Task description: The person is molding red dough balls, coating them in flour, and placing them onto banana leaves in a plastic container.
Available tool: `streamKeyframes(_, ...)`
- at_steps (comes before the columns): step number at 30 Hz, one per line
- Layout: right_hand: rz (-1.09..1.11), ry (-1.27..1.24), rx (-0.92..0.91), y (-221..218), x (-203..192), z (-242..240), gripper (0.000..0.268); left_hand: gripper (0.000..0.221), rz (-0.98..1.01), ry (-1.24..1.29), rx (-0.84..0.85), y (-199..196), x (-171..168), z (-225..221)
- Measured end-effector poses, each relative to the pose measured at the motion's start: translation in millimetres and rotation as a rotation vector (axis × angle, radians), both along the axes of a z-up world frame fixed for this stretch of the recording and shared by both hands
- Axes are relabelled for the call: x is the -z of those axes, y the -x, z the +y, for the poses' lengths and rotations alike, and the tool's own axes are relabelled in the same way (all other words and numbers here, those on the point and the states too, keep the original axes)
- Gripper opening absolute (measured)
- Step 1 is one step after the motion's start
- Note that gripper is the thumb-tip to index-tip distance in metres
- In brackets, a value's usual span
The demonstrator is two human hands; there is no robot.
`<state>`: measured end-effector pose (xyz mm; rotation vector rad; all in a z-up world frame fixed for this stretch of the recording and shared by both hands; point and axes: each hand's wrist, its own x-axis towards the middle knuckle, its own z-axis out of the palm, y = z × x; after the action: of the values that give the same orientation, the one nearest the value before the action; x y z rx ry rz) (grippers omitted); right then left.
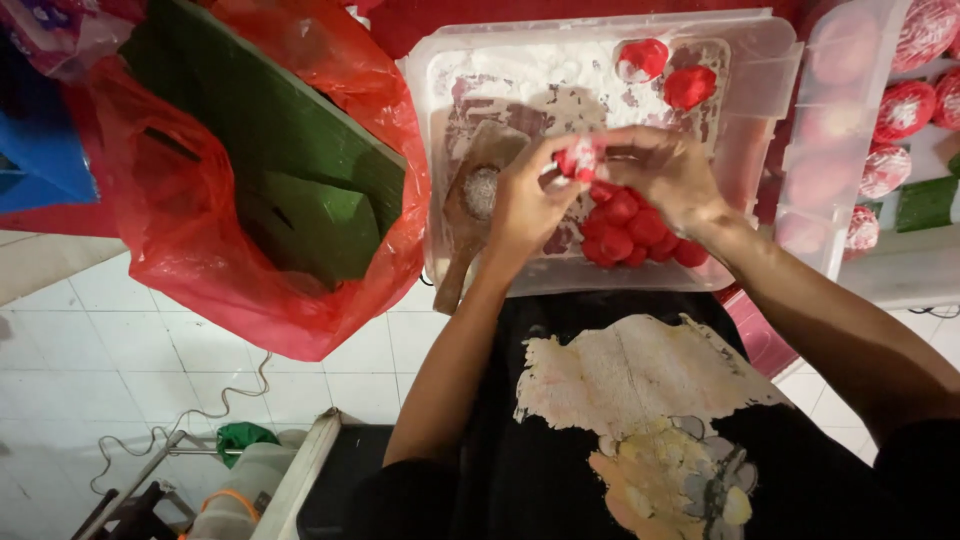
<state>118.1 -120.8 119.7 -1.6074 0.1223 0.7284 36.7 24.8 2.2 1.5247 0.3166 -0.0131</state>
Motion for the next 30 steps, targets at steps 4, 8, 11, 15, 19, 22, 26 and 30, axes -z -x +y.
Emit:
streamKeyframes(4,-0.035,0.013,-0.008,-3,4,5,0.040,0.051,-0.061,-0.175,0.021,-32,4,-4)
streamKeyframes(8,-0.125,0.106,-0.058,-9,29,-3,0.026,0.038,0.090,-0.153,0.152,-40,-10,9)
streamKeyframes(11,-0.164,0.181,-0.149,-12,51,-20,0.021,0.038,0.225,0.263,0.109,-44,-37,15)
streamKeyframes(15,-0.318,0.212,-0.450,-20,28,-5,0.034,0.038,0.384,0.554,0.087,-55,-20,13)
streamKeyframes(19,-0.468,0.215,-0.553,-27,25,-7,0.052,0.062,0.332,0.556,0.113,-60,-44,19)
streamKeyframes(22,-0.773,0.415,-0.607,-23,38,-7,0.055,0.057,0.480,0.261,0.196,-55,-50,19)
streamKeyframes(26,-0.983,0.669,-0.769,-16,66,1,0.051,0.043,0.195,-0.363,0.229,-27,-55,19)
streamKeyframes(30,-1.233,0.808,-0.816,-9,98,-4,0.055,0.021,0.025,-0.374,0.221,3,-77,24)
